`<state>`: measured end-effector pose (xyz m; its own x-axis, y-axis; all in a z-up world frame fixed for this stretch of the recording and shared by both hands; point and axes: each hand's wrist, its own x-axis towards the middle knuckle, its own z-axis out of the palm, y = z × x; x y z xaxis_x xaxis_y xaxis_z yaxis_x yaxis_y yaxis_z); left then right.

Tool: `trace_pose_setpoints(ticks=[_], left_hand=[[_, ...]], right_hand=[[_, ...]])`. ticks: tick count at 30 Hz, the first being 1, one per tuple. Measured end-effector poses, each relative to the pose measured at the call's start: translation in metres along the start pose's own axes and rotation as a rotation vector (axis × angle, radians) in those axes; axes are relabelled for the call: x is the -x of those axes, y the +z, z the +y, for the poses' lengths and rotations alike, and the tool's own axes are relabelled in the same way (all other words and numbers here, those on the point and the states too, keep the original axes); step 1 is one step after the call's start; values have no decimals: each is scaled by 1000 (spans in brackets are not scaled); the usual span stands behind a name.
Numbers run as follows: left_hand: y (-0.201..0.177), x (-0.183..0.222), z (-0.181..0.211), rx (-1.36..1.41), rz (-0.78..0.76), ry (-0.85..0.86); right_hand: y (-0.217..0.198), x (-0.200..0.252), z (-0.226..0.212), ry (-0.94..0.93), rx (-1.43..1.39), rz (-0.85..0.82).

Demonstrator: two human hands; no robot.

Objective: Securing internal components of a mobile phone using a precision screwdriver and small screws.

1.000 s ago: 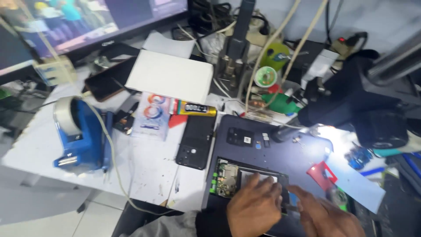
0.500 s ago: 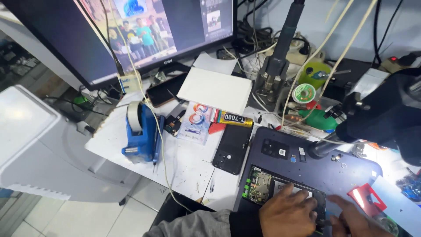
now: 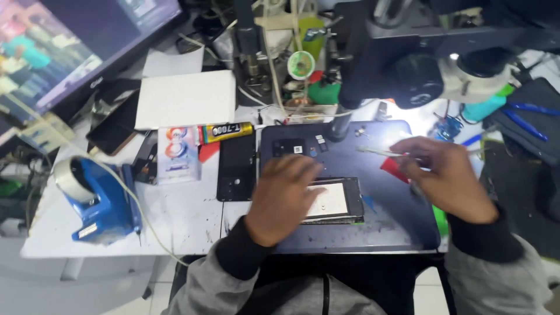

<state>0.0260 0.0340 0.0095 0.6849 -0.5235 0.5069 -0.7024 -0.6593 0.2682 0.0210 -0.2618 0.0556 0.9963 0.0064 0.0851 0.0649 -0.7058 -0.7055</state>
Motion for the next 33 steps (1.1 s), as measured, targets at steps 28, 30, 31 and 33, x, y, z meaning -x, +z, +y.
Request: trace_pose_setpoints(ticks=[28, 30, 31, 33], left_hand=[[-38, -3, 3, 333, -702, -53], [-40, -6, 3, 346, -713, -53], [-41, -8, 2, 350, -728, -33], [-40, -9, 0, 357, -740, -16]], right_hand=[[74, -19, -28, -329, 187, -275], [77, -24, -31, -307, 221, -303], [78, -26, -32, -300, 233, -318], [80, -30, -32, -294, 247, -336]])
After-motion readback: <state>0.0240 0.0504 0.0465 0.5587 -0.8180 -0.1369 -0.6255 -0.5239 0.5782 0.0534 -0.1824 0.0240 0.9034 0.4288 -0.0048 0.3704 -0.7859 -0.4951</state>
